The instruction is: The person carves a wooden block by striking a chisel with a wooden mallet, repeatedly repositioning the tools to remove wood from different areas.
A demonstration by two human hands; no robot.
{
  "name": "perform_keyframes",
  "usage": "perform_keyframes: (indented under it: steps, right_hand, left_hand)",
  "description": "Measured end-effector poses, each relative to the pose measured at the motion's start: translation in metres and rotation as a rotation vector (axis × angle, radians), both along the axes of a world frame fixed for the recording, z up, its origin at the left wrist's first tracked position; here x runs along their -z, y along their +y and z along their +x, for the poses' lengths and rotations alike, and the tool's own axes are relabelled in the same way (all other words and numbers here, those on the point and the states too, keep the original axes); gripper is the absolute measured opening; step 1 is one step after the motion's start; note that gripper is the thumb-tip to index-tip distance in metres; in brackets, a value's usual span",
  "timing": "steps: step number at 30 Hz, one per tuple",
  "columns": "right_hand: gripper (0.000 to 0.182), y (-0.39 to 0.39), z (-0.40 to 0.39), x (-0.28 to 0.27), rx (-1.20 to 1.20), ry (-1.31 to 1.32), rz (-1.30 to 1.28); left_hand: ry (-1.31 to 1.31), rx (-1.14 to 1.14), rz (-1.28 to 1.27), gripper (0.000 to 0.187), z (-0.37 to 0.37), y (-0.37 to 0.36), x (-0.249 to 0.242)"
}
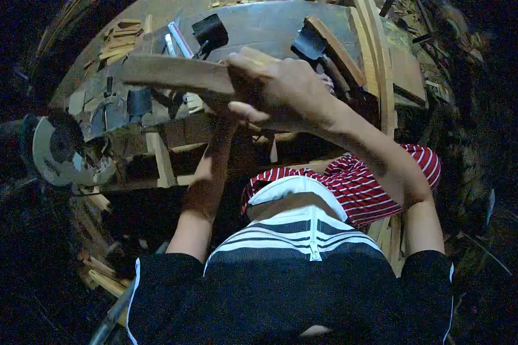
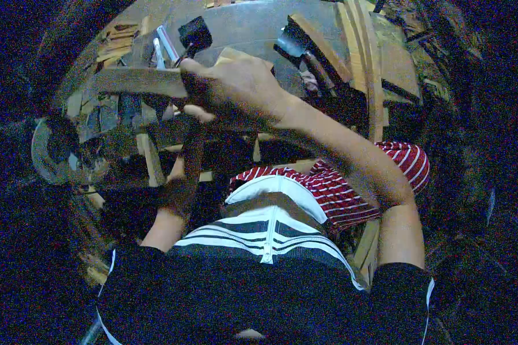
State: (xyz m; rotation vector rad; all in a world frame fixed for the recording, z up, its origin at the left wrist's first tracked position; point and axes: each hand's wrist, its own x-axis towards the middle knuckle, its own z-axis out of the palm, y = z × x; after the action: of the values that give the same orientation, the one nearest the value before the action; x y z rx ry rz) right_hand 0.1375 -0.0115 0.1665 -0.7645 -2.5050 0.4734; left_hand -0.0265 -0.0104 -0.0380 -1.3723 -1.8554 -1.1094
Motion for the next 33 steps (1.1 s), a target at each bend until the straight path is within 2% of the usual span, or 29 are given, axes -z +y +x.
perform_keyframes:
  steps: [1, 3, 4, 5, 7, 8, 9, 10, 11, 12, 13, 16, 17, 19, 20, 21, 22, 23, 24, 25, 27, 28, 30, 31, 32, 33]
  right_hand:
    - [0.045, 0.002, 0.000, -0.002, -0.008, 0.004, 0.017]
    - [0.057, 0.010, 0.002, 0.004, 0.076, -0.014, -0.341]
    - [0.052, 0.011, 0.004, 0.019, 0.087, 0.248, -0.396]
    - [0.052, 0.015, 0.009, 0.033, 0.082, 0.245, -0.405]
    - [0.057, 0.028, 0.021, 0.059, 0.369, 0.022, -0.494]
    - [0.057, 0.032, 0.029, 0.085, 0.373, 0.026, -0.490]
    - [0.062, 0.032, 0.038, 0.116, 0.417, -0.102, -0.521]
    - [0.067, 0.033, 0.044, 0.137, 0.455, -0.233, -0.555]
    - [0.067, 0.029, 0.045, 0.144, 0.452, -0.236, -0.559]
    - [0.067, 0.020, 0.046, 0.151, 0.485, -0.314, -0.565]
    - [0.067, 0.014, 0.046, 0.158, 0.516, -0.392, -0.573]
    - [0.063, 0.004, 0.041, 0.167, 0.535, -0.393, -0.591]
    - [0.062, 0.003, 0.040, 0.167, 0.555, -0.393, -0.622]
    - [0.061, 0.002, 0.042, 0.167, 0.558, -0.370, -0.618]
    - [0.061, 0.001, 0.042, 0.168, 0.547, -0.351, -0.610]
    - [0.061, 0.001, 0.042, 0.169, 0.550, -0.346, -0.612]
    - [0.061, 0.001, 0.042, 0.170, 0.550, -0.348, -0.617]
    - [0.062, 0.002, 0.043, 0.171, 0.549, -0.351, -0.622]
    - [0.062, 0.003, 0.043, 0.172, 0.550, -0.350, -0.625]
    - [0.062, 0.003, 0.042, 0.174, 0.557, -0.365, -0.626]
    - [0.063, 0.003, 0.042, 0.177, 0.563, -0.381, -0.626]
    - [0.063, 0.004, 0.042, 0.177, 0.560, -0.361, -0.621]
    - [0.063, 0.004, 0.042, 0.177, 0.556, -0.342, -0.613]
    - [0.063, 0.004, 0.043, 0.176, 0.550, -0.337, -0.608]
    - [0.064, 0.004, 0.043, 0.175, 0.544, -0.332, -0.604]
    - [0.064, 0.004, 0.043, 0.175, 0.543, -0.332, -0.602]
  left_hand:
    - [0.024, -0.019, 0.005, 0.031, 0.001, -0.002, 0.000]
    - [0.080, -0.060, -0.035, 0.030, 0.000, 0.013, 0.004]
    - [0.107, -0.085, -0.048, 0.030, -0.002, 0.011, 0.005]
    - [0.106, -0.090, -0.057, 0.030, 0.004, 0.005, -0.001]
    - [-1.201, 0.701, 0.353, 0.025, 0.019, -0.006, -0.019]
    - [-0.944, 0.715, 0.304, 0.030, 0.017, -0.007, -0.032]
    - [-0.946, 0.723, 0.306, 0.030, 0.020, -0.009, -0.045]
    - [-0.984, 0.619, 0.241, 0.031, 0.022, -0.012, -0.059]
    - [-1.017, 0.508, 0.174, 0.032, 0.022, -0.013, -0.064]
    - [-1.115, 0.744, 0.315, 0.026, 0.006, -0.006, -0.005]
    - [-1.115, 0.733, 0.307, 0.026, 0.004, -0.011, -0.009]
    - [-0.838, 0.511, 0.110, 0.034, 0.006, -0.024, -0.045]
    - [-0.837, 0.519, 0.104, 0.034, 0.000, -0.024, -0.041]
    - [-1.180, 0.691, 0.205, 0.040, -0.022, -0.026, -0.027]
    - [-1.225, 0.421, 0.217, 0.047, -0.022, -0.016, -0.023]
    - [-1.222, 0.424, 0.213, 0.047, -0.036, -0.017, -0.011]
    - [-1.149, 0.726, 0.305, 0.052, -0.063, -0.022, 0.009]
    - [-1.057, 1.023, 0.394, 0.058, -0.067, -0.024, -0.002]
    - [-1.517, 0.401, 0.330, 0.073, -0.055, -0.034, -0.007]
    - [-1.668, 0.603, 0.607, 0.080, -0.064, -0.030, -0.014]
    - [-1.641, 0.065, 0.249, 0.089, -0.057, -0.041, -0.018]
    - [-1.641, 0.065, 0.251, 0.089, -0.061, -0.041, -0.013]
    - [-1.859, 0.006, 0.422, 0.096, -0.074, -0.039, 0.001]
    - [-1.860, 0.006, 0.424, 0.096, -0.072, -0.035, -0.002]
    - [-1.832, -0.039, 0.522, 0.068, -0.070, -0.031, -0.006]
    - [-1.801, -0.084, 0.620, 0.050, -0.069, -0.026, -0.010]
